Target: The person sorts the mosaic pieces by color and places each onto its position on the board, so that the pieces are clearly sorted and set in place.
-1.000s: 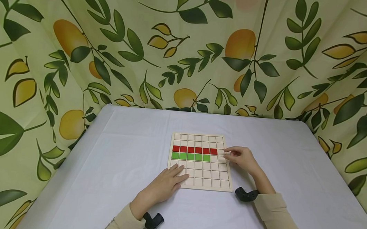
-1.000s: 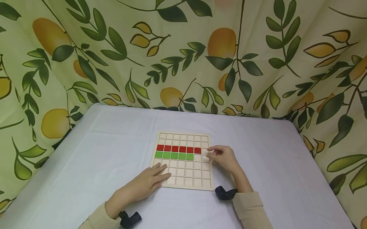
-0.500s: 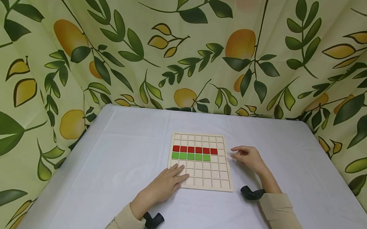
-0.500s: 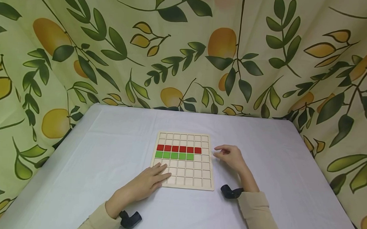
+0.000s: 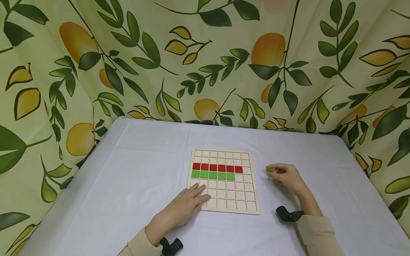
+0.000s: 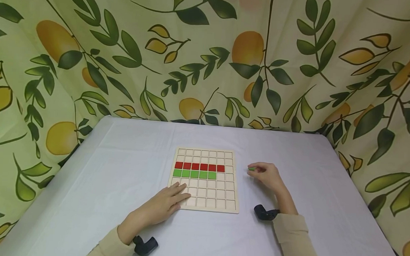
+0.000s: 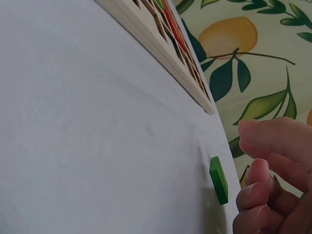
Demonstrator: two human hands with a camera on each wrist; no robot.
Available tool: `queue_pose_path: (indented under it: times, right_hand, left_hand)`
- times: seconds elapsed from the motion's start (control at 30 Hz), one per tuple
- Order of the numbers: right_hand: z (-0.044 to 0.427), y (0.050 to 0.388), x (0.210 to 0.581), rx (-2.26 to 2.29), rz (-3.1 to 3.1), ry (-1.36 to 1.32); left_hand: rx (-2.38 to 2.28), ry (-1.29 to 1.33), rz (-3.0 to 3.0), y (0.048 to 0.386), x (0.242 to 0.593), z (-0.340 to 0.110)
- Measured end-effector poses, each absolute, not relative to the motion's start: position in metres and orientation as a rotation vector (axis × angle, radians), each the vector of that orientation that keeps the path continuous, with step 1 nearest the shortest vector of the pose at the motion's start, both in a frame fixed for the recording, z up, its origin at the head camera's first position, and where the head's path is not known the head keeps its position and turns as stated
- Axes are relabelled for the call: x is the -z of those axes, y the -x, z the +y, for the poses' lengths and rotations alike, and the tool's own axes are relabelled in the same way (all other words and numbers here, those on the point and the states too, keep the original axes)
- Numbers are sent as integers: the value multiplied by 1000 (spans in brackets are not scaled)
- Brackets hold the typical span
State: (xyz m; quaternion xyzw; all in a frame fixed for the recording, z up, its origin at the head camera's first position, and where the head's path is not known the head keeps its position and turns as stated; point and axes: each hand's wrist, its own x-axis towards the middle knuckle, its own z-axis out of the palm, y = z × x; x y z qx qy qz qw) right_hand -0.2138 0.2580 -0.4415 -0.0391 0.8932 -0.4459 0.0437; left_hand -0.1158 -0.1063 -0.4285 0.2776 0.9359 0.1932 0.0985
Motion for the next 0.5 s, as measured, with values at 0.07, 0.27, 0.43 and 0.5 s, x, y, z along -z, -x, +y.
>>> queue_pose_path:
  times: [0.07, 0.27, 0.43, 0.5]
  right_hand:
    - [263, 214, 442, 1352, 2726, 111]
    - [276, 218, 444, 1325, 2708, 85]
    - [283, 223, 447, 1299, 2708, 95]
    - [285, 225, 447, 1287, 2707, 110]
  left_hand:
    - [-577, -832, 2774, 116, 429, -106]
    - [-575, -853, 2794, 116, 428, -107]
    - [-587, -817, 2767, 116, 425, -107]
    - [-586, -806, 2760, 116, 424, -107]
